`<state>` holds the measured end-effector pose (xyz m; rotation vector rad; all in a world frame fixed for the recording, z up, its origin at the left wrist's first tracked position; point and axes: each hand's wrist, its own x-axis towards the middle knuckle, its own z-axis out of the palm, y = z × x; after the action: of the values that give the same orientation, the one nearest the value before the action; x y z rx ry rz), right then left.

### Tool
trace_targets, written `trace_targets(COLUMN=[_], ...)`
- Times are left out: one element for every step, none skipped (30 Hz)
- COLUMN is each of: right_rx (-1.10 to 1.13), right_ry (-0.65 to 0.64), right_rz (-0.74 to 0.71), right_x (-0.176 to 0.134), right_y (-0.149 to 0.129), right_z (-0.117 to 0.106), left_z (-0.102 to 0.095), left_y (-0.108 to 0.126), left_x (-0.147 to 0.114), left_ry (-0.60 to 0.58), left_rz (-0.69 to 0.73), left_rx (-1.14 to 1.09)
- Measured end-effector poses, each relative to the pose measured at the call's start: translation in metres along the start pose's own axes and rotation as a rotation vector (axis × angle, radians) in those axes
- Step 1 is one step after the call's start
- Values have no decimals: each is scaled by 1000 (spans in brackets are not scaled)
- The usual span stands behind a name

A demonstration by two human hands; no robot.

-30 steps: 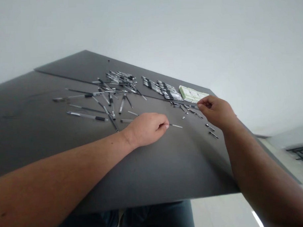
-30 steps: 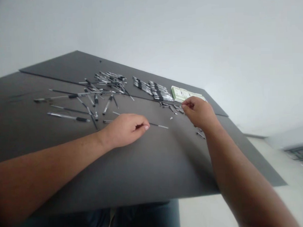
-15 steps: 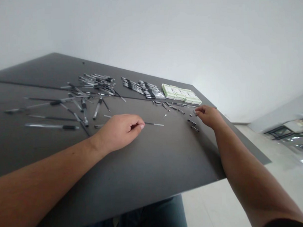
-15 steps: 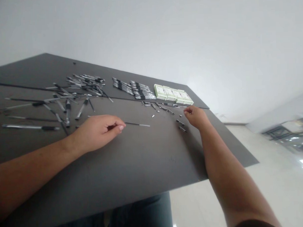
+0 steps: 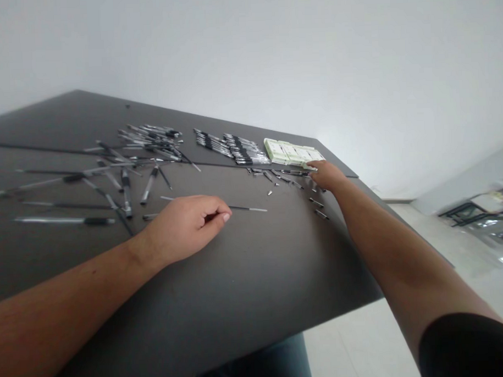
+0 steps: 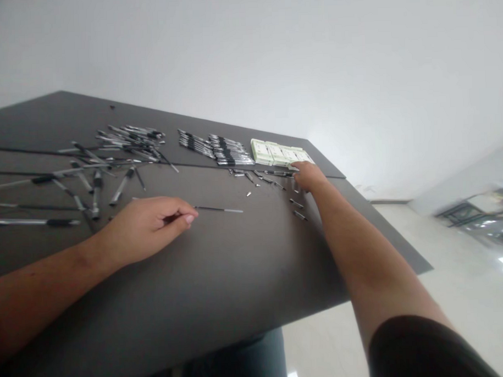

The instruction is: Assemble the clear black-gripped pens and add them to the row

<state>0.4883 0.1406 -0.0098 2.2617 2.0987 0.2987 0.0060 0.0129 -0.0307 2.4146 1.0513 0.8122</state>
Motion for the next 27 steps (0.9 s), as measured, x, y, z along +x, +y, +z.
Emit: trace_targets(right_rx=[-14, -27, -41, -54, -67, -79, -90, -99, -108, -115, -120, -122, -123, -122, -120, -119, -118, -118, -119, -120, -120, -120, -120, -119, -117, -115, -113], right_ry=[-14, -32, -51, -68, -83, -93, -99, -103, -108, -114, -122, -130, -138, -144, -148, -150, -151, -151, -149, -148, -146, -145, -144, -143, -143, -142, -141], right_rz=[-19, -36, -49, -61, -69, -76, -83, -89, -97, -105, -116, -129, -145, -162, -179, -196, -212, -227, -242, -258, -275, -291, -306, -319, -331, -341, -351], right_x=[3, 6, 8, 10, 11, 11, 12, 12, 12, 11, 11, 10, 10, 8, 7, 6, 4, 2, 1, -1, -3, -5, -6, -8, -9, -11, -12], right_y=[-2, -3, -5, -6, -8, -10, -13, -15, -18, -21, -24, -27, -31, -35, -40, -44, -49, -54, -60, -65, -71, -76, -81, -86, -91, -95, -99], right_z=[1, 3, 3, 4, 4, 4, 3, 2, 1, 0, -2, -3, -4, -6, -7, -8, -9, -10, -12, -13, -14, -16, -17, -18, -20, -21, -22], left_z=[0, 0, 0, 1, 1, 2, 2, 3, 3, 3, 3, 3, 3, 3, 2, 2, 2, 2, 2, 2, 2, 2, 2, 2, 2, 2, 2], left_y=[0, 0, 0, -1, -1, -1, -2, -2, -2, -2, -2, -2, -2, -1, -1, -1, 0, 0, 0, 0, 0, 0, 0, 0, 0, 0, 0], left_x=[0, 0, 0, -1, -1, -1, -1, -1, -1, -1, 0, 0, 0, 0, 0, 0, 0, 0, 0, 0, 0, 0, 0, 1, 1, 1, 2], left_ry=[-1, -4, -6, -8, -11, -12, -13, -13, -14, -16, -19, -24, -31, -37, -41, -43, -43, -43, -42, -42, -44, -49, -55, -60, -64, -65, -64], left_rz=[-3, -6, -9, -11, -12, -12, -10, -6, 0, 5, 7, 5, 2, -3, -6, -5, -2, 1, 5, 8, 9, 8, 6, 3, 1, 2, 6], left_rx=[-3, -6, -8, -10, -12, -16, -21, -26, -30, -33, -34, -33, -31, -28, -24, -19, -15, -13, -11, -8, -4, 1, 4, 7, 9, 12, 16])
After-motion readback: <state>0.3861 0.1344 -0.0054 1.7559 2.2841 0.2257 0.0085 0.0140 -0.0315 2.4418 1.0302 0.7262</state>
